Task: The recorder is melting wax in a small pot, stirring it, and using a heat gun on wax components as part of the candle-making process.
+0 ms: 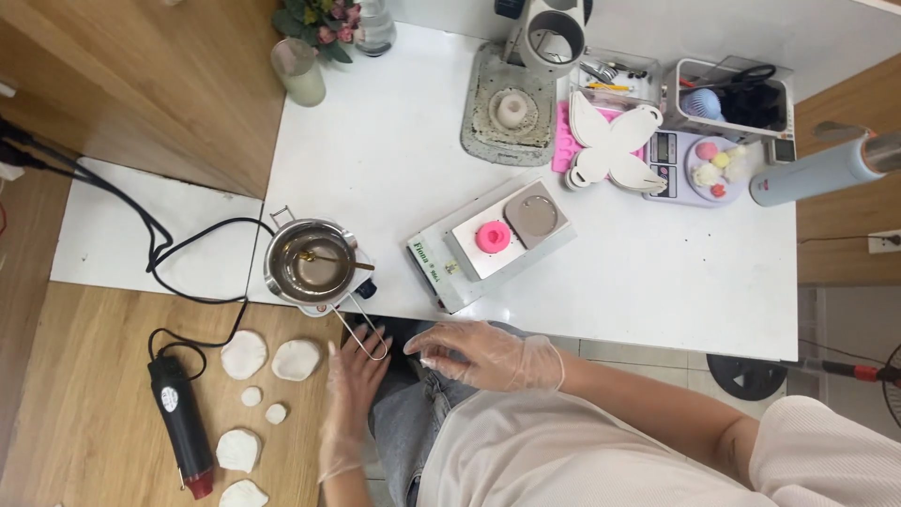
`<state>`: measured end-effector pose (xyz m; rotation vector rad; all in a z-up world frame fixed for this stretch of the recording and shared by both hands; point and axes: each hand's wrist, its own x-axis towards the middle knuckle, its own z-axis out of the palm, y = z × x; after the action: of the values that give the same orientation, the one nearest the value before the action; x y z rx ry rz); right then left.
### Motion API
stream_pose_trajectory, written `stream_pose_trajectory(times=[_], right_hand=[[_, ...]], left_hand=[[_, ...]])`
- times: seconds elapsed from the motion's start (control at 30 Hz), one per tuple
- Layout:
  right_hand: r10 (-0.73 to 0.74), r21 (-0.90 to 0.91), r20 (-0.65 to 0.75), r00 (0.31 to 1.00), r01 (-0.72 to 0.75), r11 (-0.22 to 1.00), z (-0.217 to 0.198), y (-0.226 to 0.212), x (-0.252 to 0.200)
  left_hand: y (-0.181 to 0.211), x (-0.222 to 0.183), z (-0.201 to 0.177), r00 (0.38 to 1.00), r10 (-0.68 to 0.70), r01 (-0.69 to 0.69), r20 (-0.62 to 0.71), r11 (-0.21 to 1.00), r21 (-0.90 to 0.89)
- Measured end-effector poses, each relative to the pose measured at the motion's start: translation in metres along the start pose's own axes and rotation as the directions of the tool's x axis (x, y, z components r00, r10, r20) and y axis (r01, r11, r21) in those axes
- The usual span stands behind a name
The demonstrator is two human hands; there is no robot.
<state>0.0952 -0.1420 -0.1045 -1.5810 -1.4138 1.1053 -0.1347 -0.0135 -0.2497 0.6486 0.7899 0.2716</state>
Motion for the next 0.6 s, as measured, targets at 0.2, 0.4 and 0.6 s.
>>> stream_pose_trajectory(times=[0.2,0.4,0.6], right_hand=[[0.054,0.021,0.004,0.999,-0.054,0.998,-0.012,0.006,-0.008],[0.166,0.041,-0.071,0.984,-0.164,0.986,-0.011,0.019,-0.003],[0.233,0.051,-0.176,0.956,-0.228,0.972,0.001,0.028,0.024]], left_hand=[[0.015,0.034,0.066,0.972,0.024,-0.067,-0.232,0.981,-0.180],[-0.020,0.053,0.035,0.937,0.194,-0.206,-0.291,0.979,-0.008],[-0.001,0.031,0.063,0.865,0.204,-0.195,-0.458,0.979,0.068]])
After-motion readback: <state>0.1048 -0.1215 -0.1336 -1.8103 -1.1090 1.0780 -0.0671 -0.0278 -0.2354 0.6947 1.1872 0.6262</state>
